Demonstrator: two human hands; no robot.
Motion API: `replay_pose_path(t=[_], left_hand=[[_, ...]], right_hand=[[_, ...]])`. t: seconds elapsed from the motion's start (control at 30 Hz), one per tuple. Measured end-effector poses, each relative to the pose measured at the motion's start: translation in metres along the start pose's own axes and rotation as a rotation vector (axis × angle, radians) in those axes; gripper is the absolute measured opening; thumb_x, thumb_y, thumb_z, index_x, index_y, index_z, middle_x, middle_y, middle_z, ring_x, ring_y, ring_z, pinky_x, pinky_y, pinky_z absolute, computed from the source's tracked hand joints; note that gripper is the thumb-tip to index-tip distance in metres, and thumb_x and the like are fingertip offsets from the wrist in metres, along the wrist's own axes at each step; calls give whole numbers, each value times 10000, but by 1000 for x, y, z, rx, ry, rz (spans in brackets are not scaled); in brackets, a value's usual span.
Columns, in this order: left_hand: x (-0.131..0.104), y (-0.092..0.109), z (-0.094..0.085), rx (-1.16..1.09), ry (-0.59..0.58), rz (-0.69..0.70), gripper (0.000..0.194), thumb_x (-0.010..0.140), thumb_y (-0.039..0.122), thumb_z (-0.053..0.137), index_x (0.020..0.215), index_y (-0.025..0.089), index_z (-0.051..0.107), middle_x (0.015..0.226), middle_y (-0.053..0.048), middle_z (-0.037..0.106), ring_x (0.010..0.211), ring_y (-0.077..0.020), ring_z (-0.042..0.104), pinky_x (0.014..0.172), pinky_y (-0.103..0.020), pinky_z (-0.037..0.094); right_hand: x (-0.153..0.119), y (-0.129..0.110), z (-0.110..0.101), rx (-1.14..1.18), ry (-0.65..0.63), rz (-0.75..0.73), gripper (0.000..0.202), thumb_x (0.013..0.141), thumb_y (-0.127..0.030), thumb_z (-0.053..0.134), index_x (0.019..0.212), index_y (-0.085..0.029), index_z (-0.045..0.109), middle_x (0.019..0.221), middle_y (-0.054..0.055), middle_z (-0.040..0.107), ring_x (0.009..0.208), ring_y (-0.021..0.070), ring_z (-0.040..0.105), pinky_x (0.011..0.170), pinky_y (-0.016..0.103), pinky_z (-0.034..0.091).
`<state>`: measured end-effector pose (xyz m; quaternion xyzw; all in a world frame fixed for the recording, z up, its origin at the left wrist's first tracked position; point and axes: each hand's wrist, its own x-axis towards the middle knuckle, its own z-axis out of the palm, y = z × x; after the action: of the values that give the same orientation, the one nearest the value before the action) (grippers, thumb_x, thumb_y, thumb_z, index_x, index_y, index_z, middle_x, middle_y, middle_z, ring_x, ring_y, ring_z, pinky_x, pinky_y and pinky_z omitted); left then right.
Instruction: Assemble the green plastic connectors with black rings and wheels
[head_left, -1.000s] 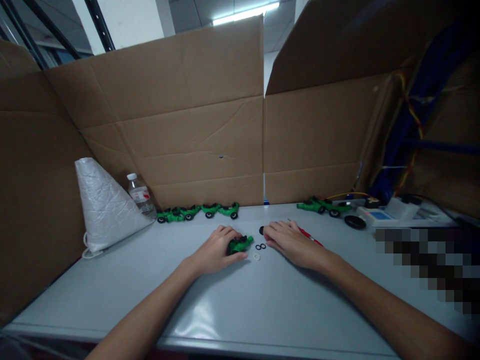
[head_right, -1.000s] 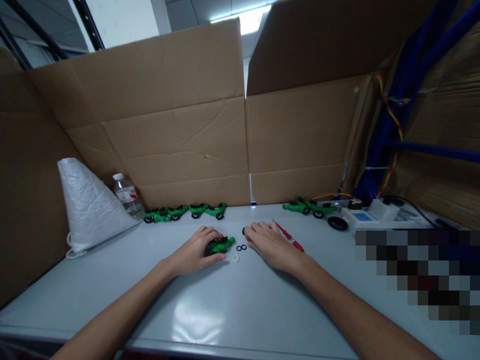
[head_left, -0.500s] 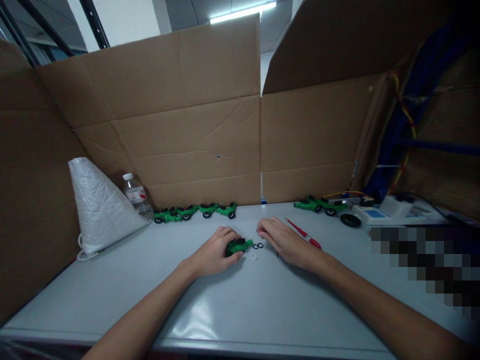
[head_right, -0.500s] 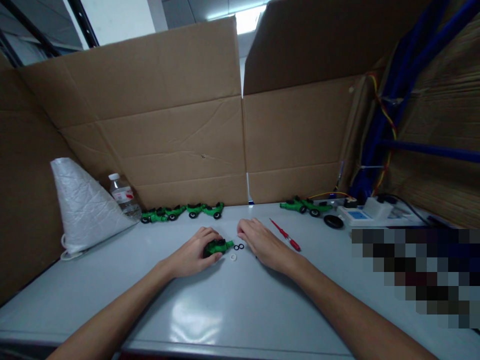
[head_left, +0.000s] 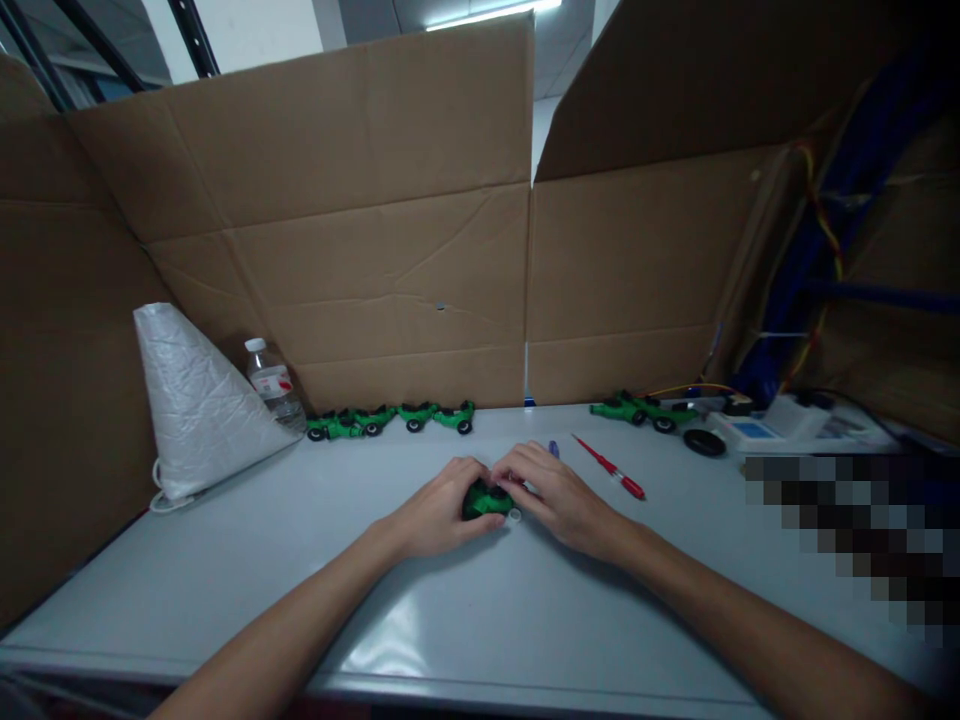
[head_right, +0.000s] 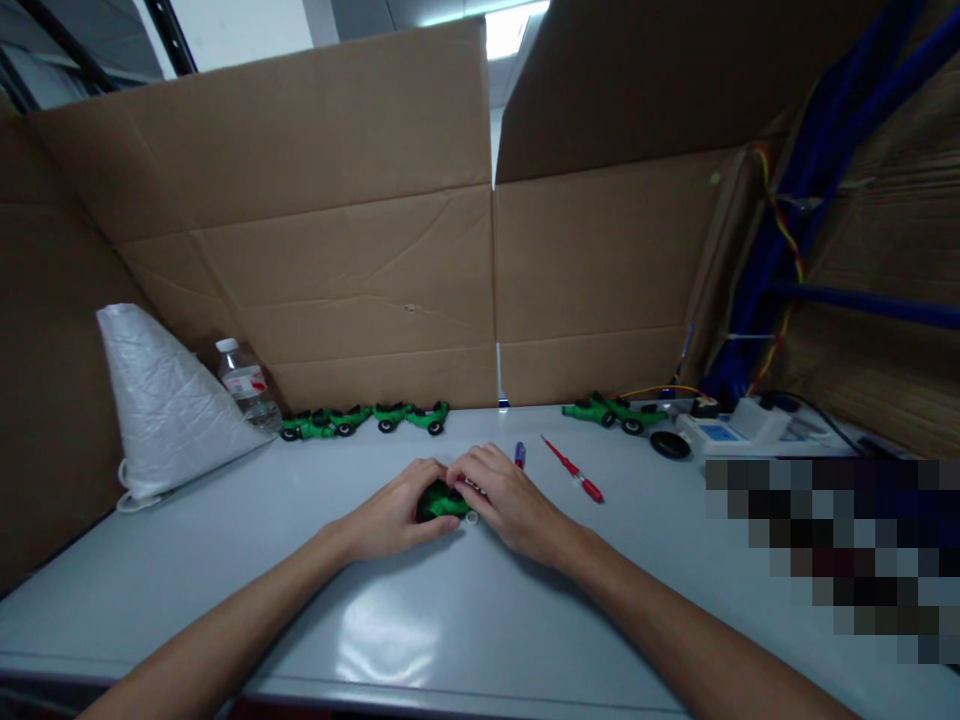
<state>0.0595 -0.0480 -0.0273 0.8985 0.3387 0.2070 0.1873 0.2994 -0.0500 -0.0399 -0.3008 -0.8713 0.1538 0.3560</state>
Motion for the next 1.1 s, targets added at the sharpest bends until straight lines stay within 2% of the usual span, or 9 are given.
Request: replay_pose_path(t=[0.17,0.47,0.9,1.1], left_hand=[[1,0,1,-6,1,4,360,940,433,732,1182,201,600,1140,-94,633,1103,-274,594,983,-387,487],[0,-5,1,-8,-1,24,365,941,456,739,1183,215,611,1159,-95,635,1127,-276,592,1005,-386,479],[0,-6,0,-14,-6,15,396,928,490,751,1183,218,617,1174,-103,648,1130,-281,596,1009,-396,477],[1,-6,-1,-2,-9,28,381,935,508,741,1144,214,617,1147,-95,644,1132,-277,591,1005,-382,475]], right_hand=[[-1,8,7,13,-18,-18,106,1095,-242,516,1066,-234,618,1059,68,656,1032,248,574,907,375,458],[-2,11,7,38,-15,2,74,1085,-236,544,1033,-236,597,1046,51,640,1008,239,562,893,359,435],[2,13,11,141,46,68,98,1061,-210,568,998,-228,641,997,46,678,996,238,588,878,358,443],[2,15,10,133,27,23,110,1055,-212,589,1001,-232,682,1002,46,683,1000,239,599,888,362,439]])
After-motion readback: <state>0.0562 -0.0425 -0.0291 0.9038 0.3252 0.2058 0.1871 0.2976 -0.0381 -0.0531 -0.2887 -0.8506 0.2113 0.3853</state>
